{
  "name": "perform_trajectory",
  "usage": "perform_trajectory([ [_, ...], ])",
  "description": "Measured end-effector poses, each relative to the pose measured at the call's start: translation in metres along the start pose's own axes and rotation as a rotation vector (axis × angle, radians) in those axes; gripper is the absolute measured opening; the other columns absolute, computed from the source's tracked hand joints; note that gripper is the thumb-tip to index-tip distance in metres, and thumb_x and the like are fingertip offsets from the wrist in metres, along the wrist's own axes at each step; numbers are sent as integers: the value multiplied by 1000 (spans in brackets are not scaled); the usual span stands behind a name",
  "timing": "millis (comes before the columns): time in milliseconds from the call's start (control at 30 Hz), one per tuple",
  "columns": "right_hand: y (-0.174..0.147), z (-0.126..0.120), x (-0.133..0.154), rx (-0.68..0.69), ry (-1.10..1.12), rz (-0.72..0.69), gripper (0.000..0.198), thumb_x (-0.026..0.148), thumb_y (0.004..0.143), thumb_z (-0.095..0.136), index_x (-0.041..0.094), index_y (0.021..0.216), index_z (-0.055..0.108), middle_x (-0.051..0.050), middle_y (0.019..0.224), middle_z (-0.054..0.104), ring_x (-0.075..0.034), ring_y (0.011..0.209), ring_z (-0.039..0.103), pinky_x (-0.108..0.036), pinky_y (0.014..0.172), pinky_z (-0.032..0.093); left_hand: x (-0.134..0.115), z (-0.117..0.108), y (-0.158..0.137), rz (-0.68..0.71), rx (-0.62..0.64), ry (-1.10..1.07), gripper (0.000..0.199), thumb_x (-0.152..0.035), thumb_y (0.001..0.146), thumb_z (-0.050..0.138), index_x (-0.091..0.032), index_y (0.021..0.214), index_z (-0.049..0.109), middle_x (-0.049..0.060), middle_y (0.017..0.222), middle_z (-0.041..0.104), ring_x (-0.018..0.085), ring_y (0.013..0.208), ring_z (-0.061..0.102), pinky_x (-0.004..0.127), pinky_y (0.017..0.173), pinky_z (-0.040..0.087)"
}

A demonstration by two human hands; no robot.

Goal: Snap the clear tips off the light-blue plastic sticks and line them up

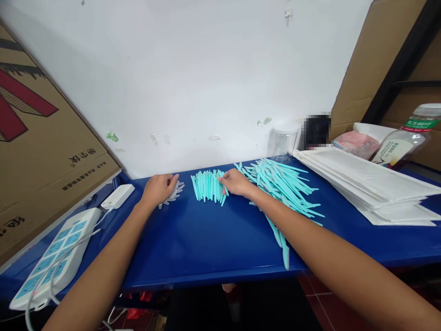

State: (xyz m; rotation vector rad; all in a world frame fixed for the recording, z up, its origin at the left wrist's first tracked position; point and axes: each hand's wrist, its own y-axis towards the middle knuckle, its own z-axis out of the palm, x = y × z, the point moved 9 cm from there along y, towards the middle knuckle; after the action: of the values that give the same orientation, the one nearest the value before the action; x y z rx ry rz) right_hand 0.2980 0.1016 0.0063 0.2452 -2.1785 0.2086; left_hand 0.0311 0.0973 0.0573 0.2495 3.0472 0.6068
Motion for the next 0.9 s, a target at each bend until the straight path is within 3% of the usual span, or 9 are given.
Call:
perform_trajectory([
  [267, 1, -5, 1, -13, -39, -48, 27, 31, 100, 56, 14, 120, 63, -5, 83, 80, -12, 50, 56, -24, 50, 43, -3, 0, -1, -2, 24, 2, 57, -54, 104, 34, -20, 71, 67, 11, 67, 66, 25, 64, 61, 32, 59, 27],
  [467, 5, -47, -7, -229, -343, -14, 21, 28, 96, 58, 16, 92, 75, -6, 74, 78, -17, 68, 68, -26, 63, 43, 1, 0, -1, -22, 56, 52, 56, -53, 103, 34, -20, 73, 69, 12, 72, 69, 27, 69, 64, 33, 60, 31],
  [600, 5, -56, -15, -196, -451, 17, 32, 30, 93, 62, 17, 64, 71, -6, 62, 73, -18, 60, 65, -28, 61, 42, 6, 2, -1, -44, 86, 79, 55, -53, 101, 35, -21, 75, 70, 13, 74, 70, 28, 70, 65, 33, 61, 34],
  [767, 3, -61, -18, -266, -554, 62, 21, 34, 90, 68, 18, 81, 76, -12, 87, 78, -25, 82, 71, -30, 65, 42, 10, 5, 0, -46, 106, 66, 50, -53, 99, 40, -22, 69, 66, 12, 71, 69, 28, 69, 65, 32, 59, 32],
  [900, 3, -65, -27, -315, -649, 135, 39, 52, 94, 62, 16, 87, 75, -17, 89, 76, -28, 85, 71, -32, 65, 44, 10, 7, 1, -46, 139, 10, 50, -53, 97, 42, -22, 63, 61, 10, 64, 64, 26, 65, 63, 32, 59, 31],
])
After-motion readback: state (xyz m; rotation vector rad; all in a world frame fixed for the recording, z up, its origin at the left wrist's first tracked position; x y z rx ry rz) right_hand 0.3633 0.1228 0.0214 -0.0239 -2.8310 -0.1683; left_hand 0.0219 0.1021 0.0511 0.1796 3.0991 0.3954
